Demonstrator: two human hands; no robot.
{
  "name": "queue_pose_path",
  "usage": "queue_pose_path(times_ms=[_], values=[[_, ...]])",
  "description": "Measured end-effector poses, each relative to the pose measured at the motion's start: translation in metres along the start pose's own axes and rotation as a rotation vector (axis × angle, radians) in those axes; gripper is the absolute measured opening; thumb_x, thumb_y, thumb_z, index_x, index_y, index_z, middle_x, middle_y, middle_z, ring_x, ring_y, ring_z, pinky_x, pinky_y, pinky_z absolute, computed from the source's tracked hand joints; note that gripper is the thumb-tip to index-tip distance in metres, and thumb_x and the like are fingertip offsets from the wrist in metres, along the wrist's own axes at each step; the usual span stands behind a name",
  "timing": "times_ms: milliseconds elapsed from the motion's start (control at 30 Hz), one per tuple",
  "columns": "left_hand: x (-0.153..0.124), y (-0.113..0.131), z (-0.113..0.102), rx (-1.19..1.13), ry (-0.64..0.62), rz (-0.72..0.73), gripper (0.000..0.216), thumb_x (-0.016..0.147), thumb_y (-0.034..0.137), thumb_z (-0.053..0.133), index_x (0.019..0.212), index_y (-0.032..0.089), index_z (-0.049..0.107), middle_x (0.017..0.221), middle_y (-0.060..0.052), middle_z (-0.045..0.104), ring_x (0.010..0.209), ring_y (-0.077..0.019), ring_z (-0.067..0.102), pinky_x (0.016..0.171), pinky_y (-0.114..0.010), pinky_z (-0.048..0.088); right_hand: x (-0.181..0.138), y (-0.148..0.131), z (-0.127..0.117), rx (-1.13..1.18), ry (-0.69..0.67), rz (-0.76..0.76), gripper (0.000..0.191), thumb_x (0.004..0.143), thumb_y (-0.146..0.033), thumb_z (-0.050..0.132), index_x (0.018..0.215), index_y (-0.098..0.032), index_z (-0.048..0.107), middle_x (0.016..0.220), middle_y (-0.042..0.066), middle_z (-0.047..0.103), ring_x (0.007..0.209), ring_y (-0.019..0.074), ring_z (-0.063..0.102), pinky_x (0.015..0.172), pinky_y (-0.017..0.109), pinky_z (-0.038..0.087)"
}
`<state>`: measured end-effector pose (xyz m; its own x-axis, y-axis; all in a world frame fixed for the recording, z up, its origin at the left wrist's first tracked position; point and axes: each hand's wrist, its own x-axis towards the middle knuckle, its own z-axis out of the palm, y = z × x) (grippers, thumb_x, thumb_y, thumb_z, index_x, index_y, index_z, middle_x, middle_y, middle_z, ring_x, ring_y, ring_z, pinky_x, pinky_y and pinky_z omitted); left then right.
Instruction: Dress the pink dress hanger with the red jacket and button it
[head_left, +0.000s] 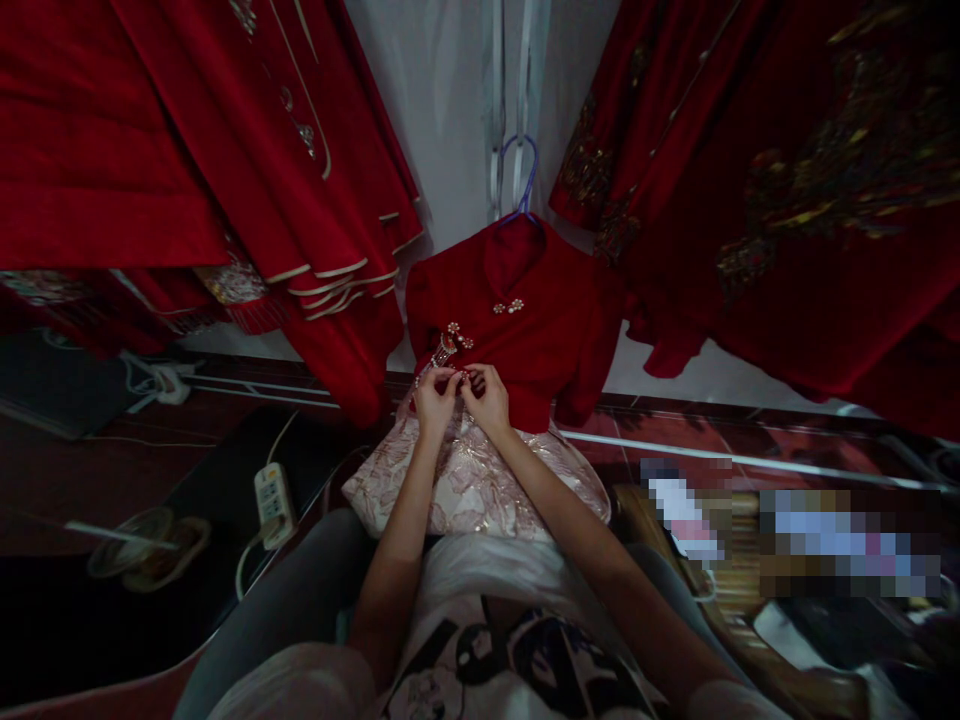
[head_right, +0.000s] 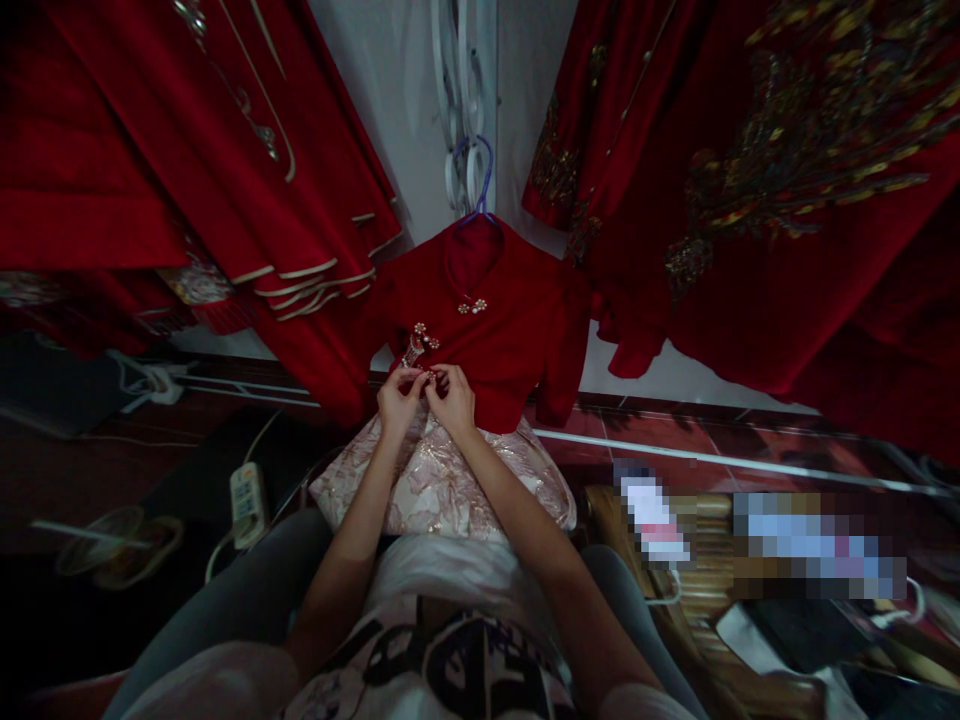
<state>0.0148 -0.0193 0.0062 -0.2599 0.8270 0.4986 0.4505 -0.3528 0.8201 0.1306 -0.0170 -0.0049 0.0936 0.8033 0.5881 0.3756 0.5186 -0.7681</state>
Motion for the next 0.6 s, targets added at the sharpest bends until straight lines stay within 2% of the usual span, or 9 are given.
queue_pose_path(times_ms=[233, 500, 600], values=[[0.004, 0.007, -0.002, 0.038, -0.003, -0.062, 0.018, 0.082, 0.034, 0.062, 0.086, 0.017, 0.064, 0.084, -0.007, 0.071, 0.079, -0.0167, 0.067, 0.079, -0.03, 0.051, -0.001, -0.001, -0.001, 0.013, 0.006, -0.02, 0.027, 0.082, -0.025, 0.056, 0.107, -0.019, 0.06, 0.092, 0.003, 0.061, 0.076, 0.0141, 0.056, 0.072, 0.027, 0.049], [0.007, 0.0, 0.002, -0.239, -0.106, -0.182, 0.015, 0.077, 0.028, 0.065, 0.082, 0.014, 0.064, 0.079, -0.005, 0.07, 0.072, -0.0142, 0.066, 0.073, -0.027, 0.052, 0.0, 0.0, -0.002, -0.026, -0.035, -0.03, 0.034, 0.08, -0.025, 0.056, 0.114, -0.021, 0.057, 0.092, 0.002, 0.055, 0.075, 0.014, 0.054, 0.069, 0.026, 0.047], [0.013, 0.004, -0.001, -0.267, -0.162, -0.198, 0.017, 0.075, 0.032, 0.067, 0.078, 0.015, 0.067, 0.078, -0.005, 0.071, 0.072, -0.0141, 0.066, 0.074, -0.026, 0.052, -0.001, 0.004, 0.0, -0.021, -0.035, -0.027, 0.031, 0.078, -0.026, 0.056, 0.108, -0.019, 0.053, 0.09, 0.002, 0.053, 0.074, 0.0146, 0.052, 0.068, 0.026, 0.045]])
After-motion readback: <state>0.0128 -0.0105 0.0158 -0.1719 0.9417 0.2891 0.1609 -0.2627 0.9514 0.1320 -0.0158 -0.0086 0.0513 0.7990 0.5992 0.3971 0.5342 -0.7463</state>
